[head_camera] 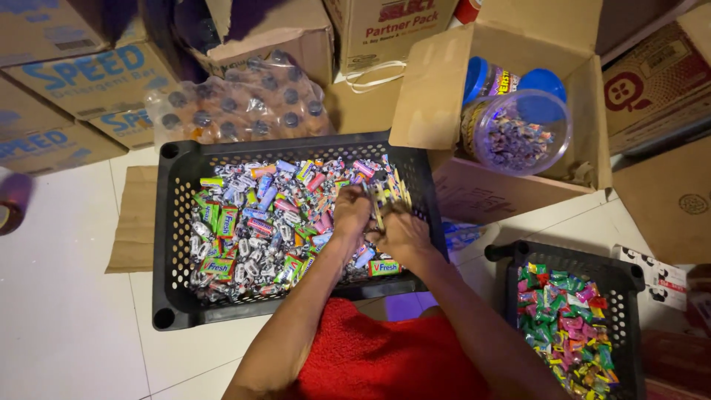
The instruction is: Sorting various wrapped candies and sticks from a large crate and boxes into a plastic jar.
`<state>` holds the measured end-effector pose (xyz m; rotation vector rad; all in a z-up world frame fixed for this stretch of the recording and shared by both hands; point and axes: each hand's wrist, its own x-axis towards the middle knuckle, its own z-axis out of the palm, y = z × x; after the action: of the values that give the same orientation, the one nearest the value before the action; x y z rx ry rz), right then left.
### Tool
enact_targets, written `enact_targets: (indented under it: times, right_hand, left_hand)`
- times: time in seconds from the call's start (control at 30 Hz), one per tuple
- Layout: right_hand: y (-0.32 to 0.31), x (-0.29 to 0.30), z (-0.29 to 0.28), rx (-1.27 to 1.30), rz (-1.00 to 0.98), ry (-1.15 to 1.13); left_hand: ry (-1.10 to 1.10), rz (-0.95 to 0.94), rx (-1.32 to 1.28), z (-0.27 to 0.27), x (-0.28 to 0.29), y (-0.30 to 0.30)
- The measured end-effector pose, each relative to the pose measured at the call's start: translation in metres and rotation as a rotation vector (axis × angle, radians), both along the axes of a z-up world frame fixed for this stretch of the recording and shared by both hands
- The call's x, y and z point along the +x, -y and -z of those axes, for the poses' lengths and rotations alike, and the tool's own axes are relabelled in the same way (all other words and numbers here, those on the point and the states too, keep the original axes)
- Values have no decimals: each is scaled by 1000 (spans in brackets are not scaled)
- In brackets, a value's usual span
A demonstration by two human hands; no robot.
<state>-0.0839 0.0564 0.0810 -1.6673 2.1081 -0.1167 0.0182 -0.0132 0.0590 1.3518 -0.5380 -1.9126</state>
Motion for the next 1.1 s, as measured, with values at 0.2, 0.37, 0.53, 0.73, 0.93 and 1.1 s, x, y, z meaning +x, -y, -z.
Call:
enact_targets:
  times: [0.2,0.37,0.53,0.73,0.93,1.1]
  right_hand:
    - [11,-7,35,-32,89,-50]
    - [4,-14,42,-146,87,32]
    - [0,-25,59,-288,40,30]
    - [-7,-25,39,-492,-5,419]
    - [-13,-18,24,-473,48,408]
    - [-7,-26,44,-254,408,997]
  left_hand:
    - [-89,31,-82,52,4,14]
    - [-126,39,-124,49,5,11]
    - [13,117,-220,43,5,13]
    - [-170,66,-358,44,4,16]
    - [-252,106,-372,30,7,16]
    - [-391,130,-366,17,14,12]
